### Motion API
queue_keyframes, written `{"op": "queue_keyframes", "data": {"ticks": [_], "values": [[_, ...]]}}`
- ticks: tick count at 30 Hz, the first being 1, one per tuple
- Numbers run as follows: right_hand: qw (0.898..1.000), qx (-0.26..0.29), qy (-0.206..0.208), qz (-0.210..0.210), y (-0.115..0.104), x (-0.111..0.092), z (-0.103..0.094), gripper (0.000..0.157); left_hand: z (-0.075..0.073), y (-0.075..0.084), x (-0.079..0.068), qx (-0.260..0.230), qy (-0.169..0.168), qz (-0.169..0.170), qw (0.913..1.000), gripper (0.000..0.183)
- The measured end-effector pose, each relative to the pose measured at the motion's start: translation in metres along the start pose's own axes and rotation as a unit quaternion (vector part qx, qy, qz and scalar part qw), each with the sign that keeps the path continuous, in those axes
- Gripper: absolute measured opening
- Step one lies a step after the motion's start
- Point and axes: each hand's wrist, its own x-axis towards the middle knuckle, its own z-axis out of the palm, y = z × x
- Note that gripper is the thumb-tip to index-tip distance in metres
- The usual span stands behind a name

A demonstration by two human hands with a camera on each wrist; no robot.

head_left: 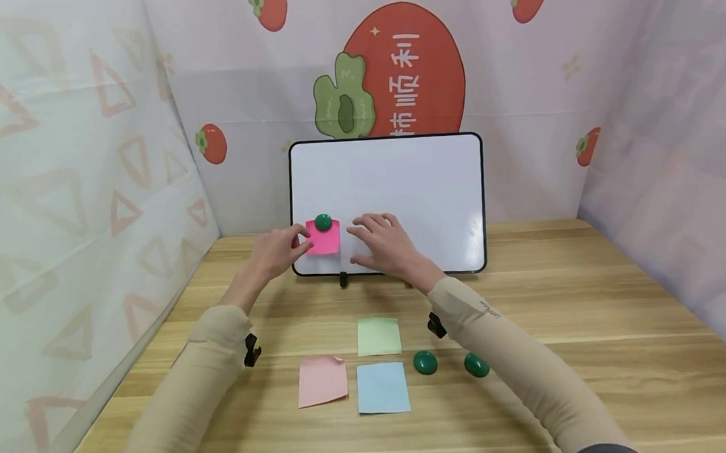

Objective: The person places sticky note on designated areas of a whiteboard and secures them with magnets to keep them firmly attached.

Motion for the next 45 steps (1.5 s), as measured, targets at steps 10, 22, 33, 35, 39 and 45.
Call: {"op": "queue_keyframes", "data": {"ticks": [10,22,33,35,39,45], "values": [[1.000,0.018,-0.012,-0.004,0.001,-0.023,-0.010,0.062,-0.004,0.016,-0.015,0.001,-0.030,0.008,0.9995,0.026],[0.999,0.035,-0.009,-0.013,-0.001,-0.048,-0.024,0.062,-0.001,0.029,-0.028,-0.033,-0.074,-0.004,0.9967,0.023],[0.998,0.051,-0.044,-0.010,0.000,-0.077,-0.031,0.059,-0.003,0.044,-0.046,-0.053,-0.119,0.020,0.9913,0.016],[0.997,0.051,-0.049,-0.012,0.000,-0.083,-0.033,0.058,-0.004,0.048,-0.050,-0.055,-0.126,0.027,0.9901,0.016],[0.997,0.057,-0.054,-0.017,0.000,-0.094,-0.035,0.057,-0.005,0.054,-0.058,-0.058,-0.138,0.028,0.9883,0.014],[0.995,0.075,-0.071,-0.017,-0.004,-0.108,-0.041,0.056,-0.003,0.057,-0.071,-0.064,-0.157,0.027,0.9851,0.010]]}}
